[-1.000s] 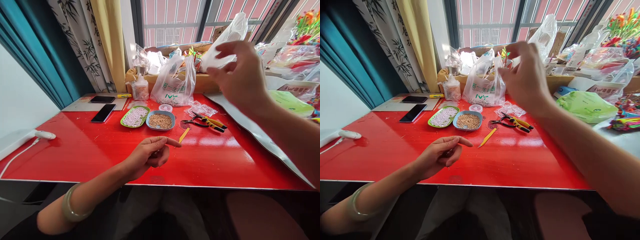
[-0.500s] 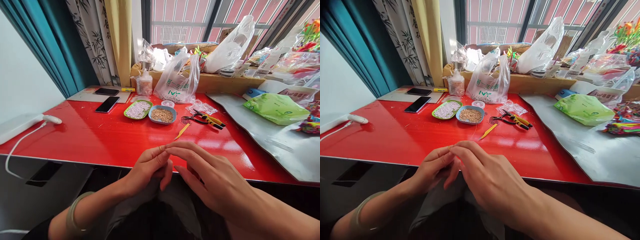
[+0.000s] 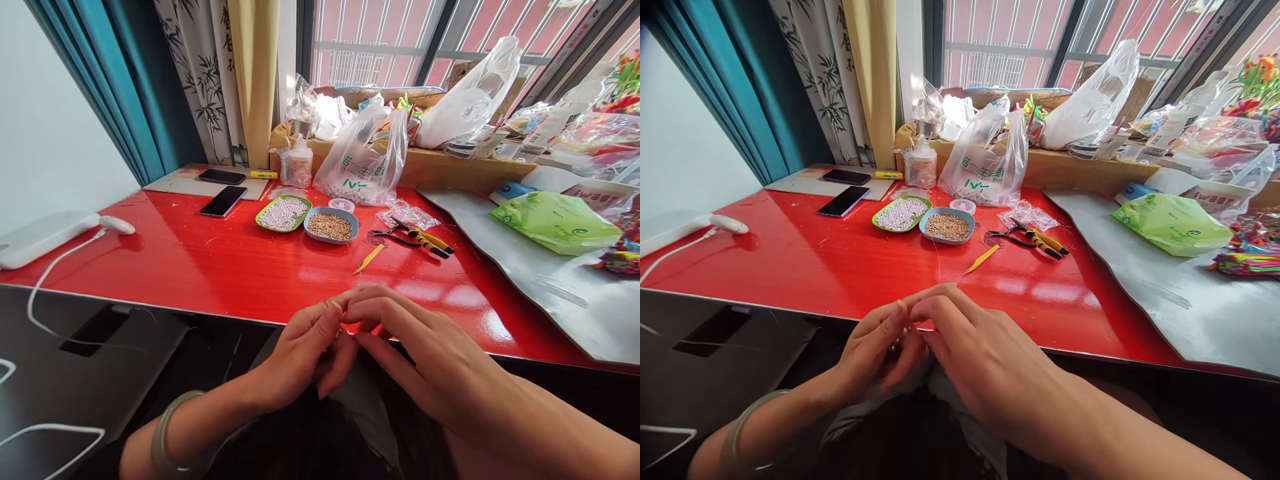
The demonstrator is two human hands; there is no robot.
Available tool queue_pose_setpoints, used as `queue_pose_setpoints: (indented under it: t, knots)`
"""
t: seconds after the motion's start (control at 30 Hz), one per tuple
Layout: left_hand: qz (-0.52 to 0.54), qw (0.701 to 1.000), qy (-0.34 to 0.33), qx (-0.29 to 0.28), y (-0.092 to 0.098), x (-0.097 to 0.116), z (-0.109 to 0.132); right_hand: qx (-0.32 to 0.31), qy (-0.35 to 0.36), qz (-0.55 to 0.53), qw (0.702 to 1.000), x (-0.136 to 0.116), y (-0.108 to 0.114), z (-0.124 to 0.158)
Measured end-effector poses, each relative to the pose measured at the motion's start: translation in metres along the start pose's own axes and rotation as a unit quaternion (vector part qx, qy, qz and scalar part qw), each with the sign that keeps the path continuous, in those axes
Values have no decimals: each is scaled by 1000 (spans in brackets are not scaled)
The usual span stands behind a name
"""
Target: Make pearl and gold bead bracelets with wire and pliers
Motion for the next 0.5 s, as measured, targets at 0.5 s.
queue_pose_setpoints:
  t: [0.5]
  knots:
    - [-67,983,-8,171,9,11,11,72,87,228,967,9,8,-6]
Point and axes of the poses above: each hand's wrist, its own z-axis away from the middle knuckle, its own y-axis out of the back of the hand, x = y × z, the point moved 1 cm from there along -z, towards the middle knuckle, and after that the axes turned 11 degrees about z, right-handed, at the moved point
